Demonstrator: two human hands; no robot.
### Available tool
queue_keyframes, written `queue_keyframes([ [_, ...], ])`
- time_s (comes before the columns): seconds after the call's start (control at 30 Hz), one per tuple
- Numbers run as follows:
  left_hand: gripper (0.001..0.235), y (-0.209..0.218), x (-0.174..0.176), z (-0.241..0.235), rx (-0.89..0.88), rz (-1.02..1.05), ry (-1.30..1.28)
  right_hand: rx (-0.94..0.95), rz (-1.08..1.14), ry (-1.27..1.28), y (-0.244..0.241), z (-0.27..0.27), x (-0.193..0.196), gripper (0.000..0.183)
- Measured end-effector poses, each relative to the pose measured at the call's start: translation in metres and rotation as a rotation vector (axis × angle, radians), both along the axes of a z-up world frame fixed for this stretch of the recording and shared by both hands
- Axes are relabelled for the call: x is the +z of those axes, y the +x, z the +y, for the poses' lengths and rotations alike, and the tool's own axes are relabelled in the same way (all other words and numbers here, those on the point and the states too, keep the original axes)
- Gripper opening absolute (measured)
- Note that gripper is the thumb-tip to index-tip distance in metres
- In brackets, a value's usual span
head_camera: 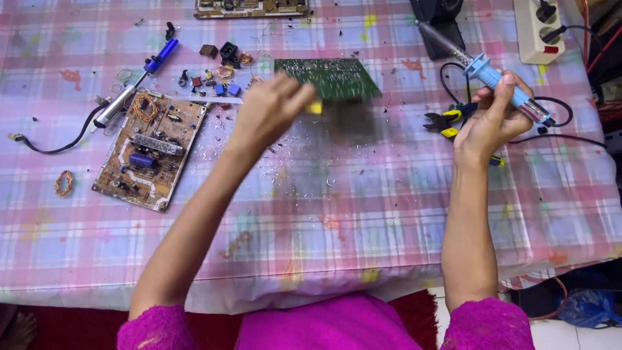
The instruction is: The person uses a soldering iron and a screwdriver to desolder components from a green circuit board. They repeatedly heat solder joints and pry components loose, occasionally flipping the board to access different sides. The workspace contains other circuit boards and loose electronic components.
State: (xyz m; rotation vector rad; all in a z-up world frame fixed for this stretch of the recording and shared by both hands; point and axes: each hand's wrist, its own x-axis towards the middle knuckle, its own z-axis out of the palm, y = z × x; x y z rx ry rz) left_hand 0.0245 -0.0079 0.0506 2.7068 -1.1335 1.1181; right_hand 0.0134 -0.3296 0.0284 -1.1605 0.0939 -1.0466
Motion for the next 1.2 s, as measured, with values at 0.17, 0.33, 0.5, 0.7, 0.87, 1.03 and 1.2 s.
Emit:
queue_keyframes([
  [0.17, 0.02, 0.03, 0.042, 0.006, 0.086, -0.038, -0.011, -0.053, -0.027, 0.02, 0.0, -0.005, 0.001, 0.017],
  [0.33, 0.029, 0.043, 0.043, 0.006, 0.083, -0.019, -0.031, -0.05, -0.019, 0.037, -0.001, -0.005, 0.002, 0.015],
  [0.5, 0.029, 0.052, 0.047, 0.007, 0.131, -0.063, -0.027, -0.044, -0.007, 0.017, -0.003, -0.001, 0.005, 0.013],
  [0.7, 0.047, 0.057, 0.055, 0.008, 0.117, -0.051, -0.073, -0.043, 0.012, 0.061, -0.002, -0.004, 0.003, 0.013],
  [0.87, 0.046, 0.061, 0.049, 0.011, 0.118, -0.06, -0.069, -0.04, -0.001, 0.036, -0.002, -0.005, 0.002, 0.012],
  [1.03, 0.049, 0.059, 0.049, 0.01, 0.135, -0.05, -0.068, -0.043, 0.0, 0.05, -0.001, -0.005, 0.002, 0.011],
  [1.2, 0.019, 0.065, 0.035, 0.012, 0.131, -0.067, -0.077, -0.048, -0.009, 0.053, 0.0, -0.006, 0.001, 0.012],
])
